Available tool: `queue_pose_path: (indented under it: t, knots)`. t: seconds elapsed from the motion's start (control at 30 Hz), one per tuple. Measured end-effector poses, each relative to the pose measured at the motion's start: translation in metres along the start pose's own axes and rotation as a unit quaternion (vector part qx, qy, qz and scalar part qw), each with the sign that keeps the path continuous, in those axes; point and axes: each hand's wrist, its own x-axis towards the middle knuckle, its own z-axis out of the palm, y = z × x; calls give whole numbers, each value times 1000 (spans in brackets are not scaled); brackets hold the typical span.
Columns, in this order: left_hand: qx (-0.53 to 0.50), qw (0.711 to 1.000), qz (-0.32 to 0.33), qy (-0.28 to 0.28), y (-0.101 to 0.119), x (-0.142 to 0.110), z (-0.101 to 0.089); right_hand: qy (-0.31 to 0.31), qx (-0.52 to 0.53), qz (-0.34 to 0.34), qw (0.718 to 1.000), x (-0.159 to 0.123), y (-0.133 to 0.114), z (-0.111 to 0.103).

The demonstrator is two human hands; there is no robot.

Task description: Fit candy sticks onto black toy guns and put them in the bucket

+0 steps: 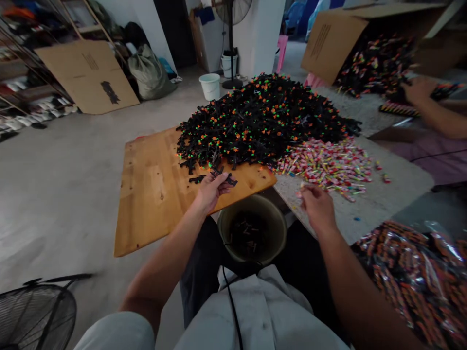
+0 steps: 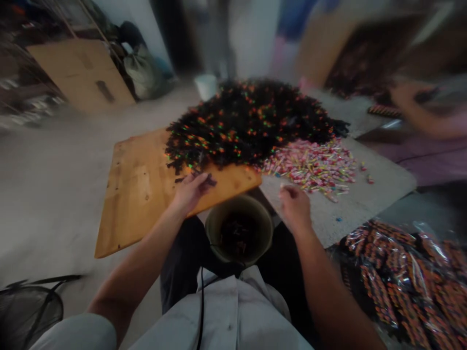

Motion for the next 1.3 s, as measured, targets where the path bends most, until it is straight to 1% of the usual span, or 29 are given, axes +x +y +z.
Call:
queue_pose_path:
  t: [0.03, 0.07, 0.1, 0.17, 0.27, 0.4, 0.5, 0.57, 0.63, 0.77, 0.87, 1.03, 1.13, 1.2, 1.3]
  knots:
    - [-3, 1000, -4, -7, -1, -3, 8, -20, 105, 32, 994, -8, -11, 10]
    - [-5, 1000, -6, -13, -1, -6, 15, -44, 187, 50, 980, -16, -22, 20]
    - [-6, 1000, -8, -19, -2, -9, 23, -74, 244, 56, 965, -24, -32, 30]
    - [-4, 999, -8, -35, -4, -16, 35, -118, 305, 45, 944, -37, -48, 48]
    - [-1, 998, -5, -56, -6, -24, 48, -144, 329, 28, 933, -47, -57, 64]
    - [-15, 997, -6, -74, -6, -30, 52, -149, 333, 17, 931, -49, -56, 69]
    - [-21, 996, -15, -90, -5, -32, 52, -171, 326, 8, 930, -50, -56, 68]
    - [-23, 995, -17, -92, -5, -32, 51, -180, 310, -3, 933, -52, -59, 67]
    - [-27, 995, -19, -89, -6, -31, 51, -177, 285, -24, 942, -54, -61, 65]
    - [-26, 997, -26, -73, -8, -30, 51, -147, 222, -78, 961, -55, -59, 64]
    - [-10, 998, -29, -58, -9, -30, 50, -127, 173, -125, 969, -54, -53, 64]
    - [8, 999, -21, -45, -9, -32, 51, -134, 107, -157, 973, -54, -43, 62]
    - [23, 999, -7, -29, -12, -33, 51, -139, 67, -187, 970, -54, -40, 60]
    - [31, 999, 1, -13, -15, -33, 52, -149, 60, -193, 968, -54, -39, 59]
    - [41, 999, 7, 3, -20, -34, 53, -163, 105, -155, 969, -57, -39, 59]
